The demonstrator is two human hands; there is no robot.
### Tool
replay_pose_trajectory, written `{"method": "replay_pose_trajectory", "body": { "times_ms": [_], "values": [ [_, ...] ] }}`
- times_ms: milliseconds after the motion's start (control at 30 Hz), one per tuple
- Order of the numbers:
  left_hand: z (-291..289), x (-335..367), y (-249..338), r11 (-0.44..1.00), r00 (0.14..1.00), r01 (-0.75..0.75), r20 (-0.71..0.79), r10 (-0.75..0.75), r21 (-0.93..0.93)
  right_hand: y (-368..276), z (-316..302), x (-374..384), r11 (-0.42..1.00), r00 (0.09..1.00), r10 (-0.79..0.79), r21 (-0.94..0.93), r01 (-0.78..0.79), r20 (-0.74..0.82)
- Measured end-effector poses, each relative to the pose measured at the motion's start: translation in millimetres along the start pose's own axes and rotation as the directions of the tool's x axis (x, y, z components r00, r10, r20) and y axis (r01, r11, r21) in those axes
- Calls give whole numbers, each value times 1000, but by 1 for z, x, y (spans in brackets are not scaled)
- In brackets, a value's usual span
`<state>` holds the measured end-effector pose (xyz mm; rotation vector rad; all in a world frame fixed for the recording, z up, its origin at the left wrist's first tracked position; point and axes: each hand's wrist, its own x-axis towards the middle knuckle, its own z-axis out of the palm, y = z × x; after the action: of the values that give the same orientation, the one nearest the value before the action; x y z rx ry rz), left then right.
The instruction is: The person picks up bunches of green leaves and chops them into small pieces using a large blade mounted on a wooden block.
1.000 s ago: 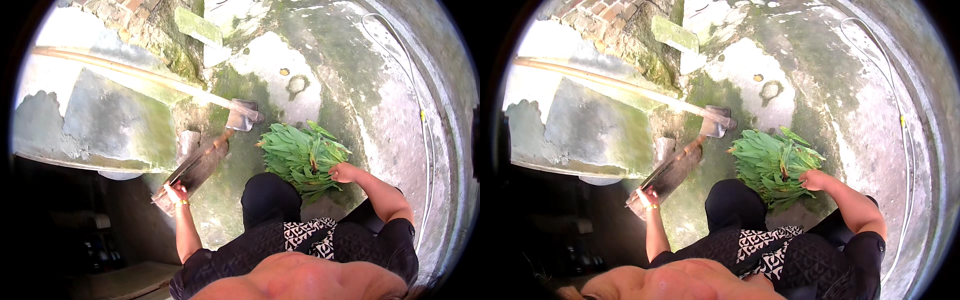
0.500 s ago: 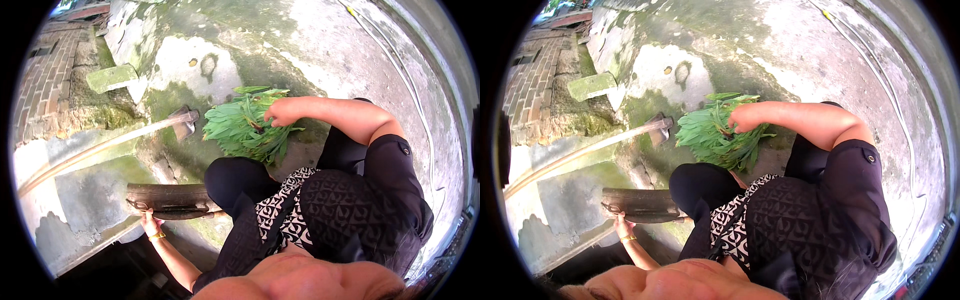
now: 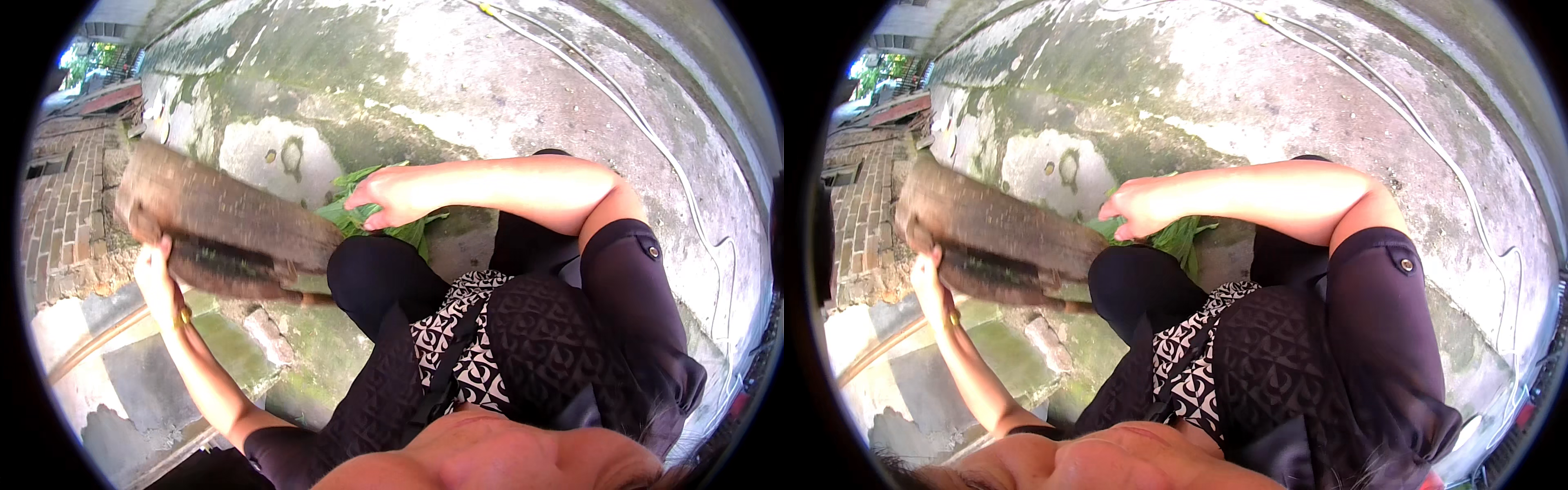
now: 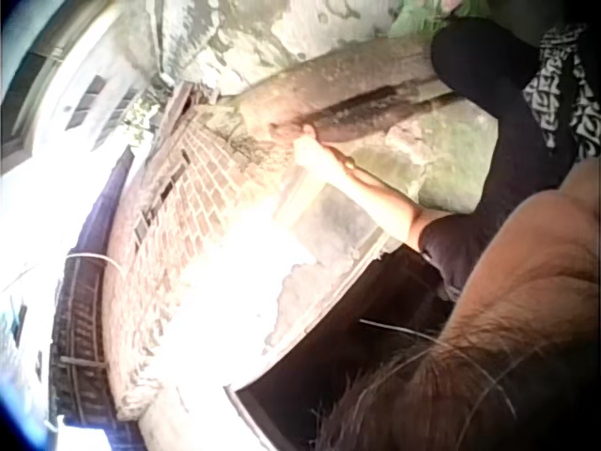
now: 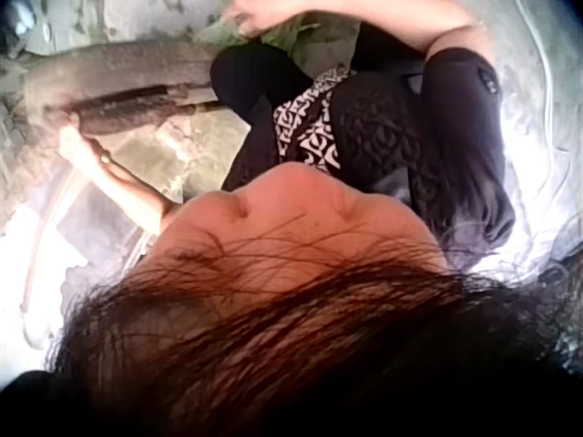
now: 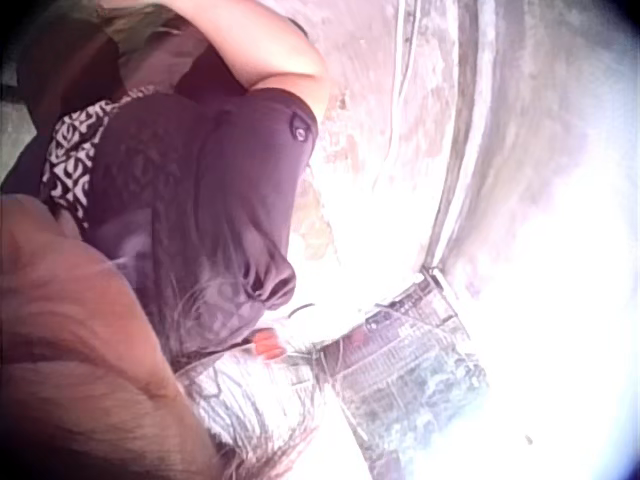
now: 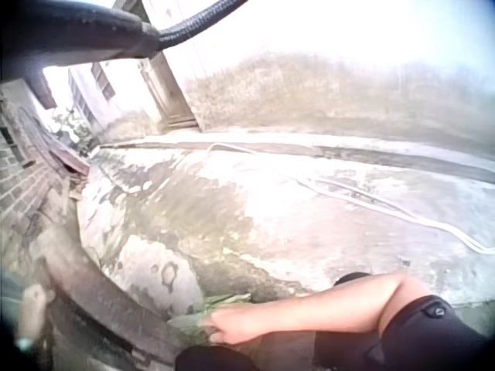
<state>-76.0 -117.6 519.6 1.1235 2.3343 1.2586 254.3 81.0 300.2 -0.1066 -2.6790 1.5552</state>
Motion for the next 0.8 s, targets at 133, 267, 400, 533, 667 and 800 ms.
{"method": "replay_pose_trajectory", "body": {
  "times_ms": [133,267,400,533,667,800],
  "values": [
    [108,56,54,937,945,-275,239,222,215,-6,-2,-20,991,992,109,-66,-113,-65],
    [217,80,86,897,880,-396,360,310,195,1,-28,-40,842,915,404,-385,-377,-14],
    [350,83,96,966,865,-258,445,231,0,128,-65,-85,836,834,527,-277,-473,165],
    [470,53,82,959,805,67,583,111,-275,224,-23,-211,832,787,547,87,-547,-283],
    [567,25,69,873,693,393,717,-76,-288,248,28,-299,687,531,668,156,-710,-522],
    [657,5,45,839,565,519,802,-196,-161,246,59,-328,602,283,783,562,-567,-554]
  ]
}}
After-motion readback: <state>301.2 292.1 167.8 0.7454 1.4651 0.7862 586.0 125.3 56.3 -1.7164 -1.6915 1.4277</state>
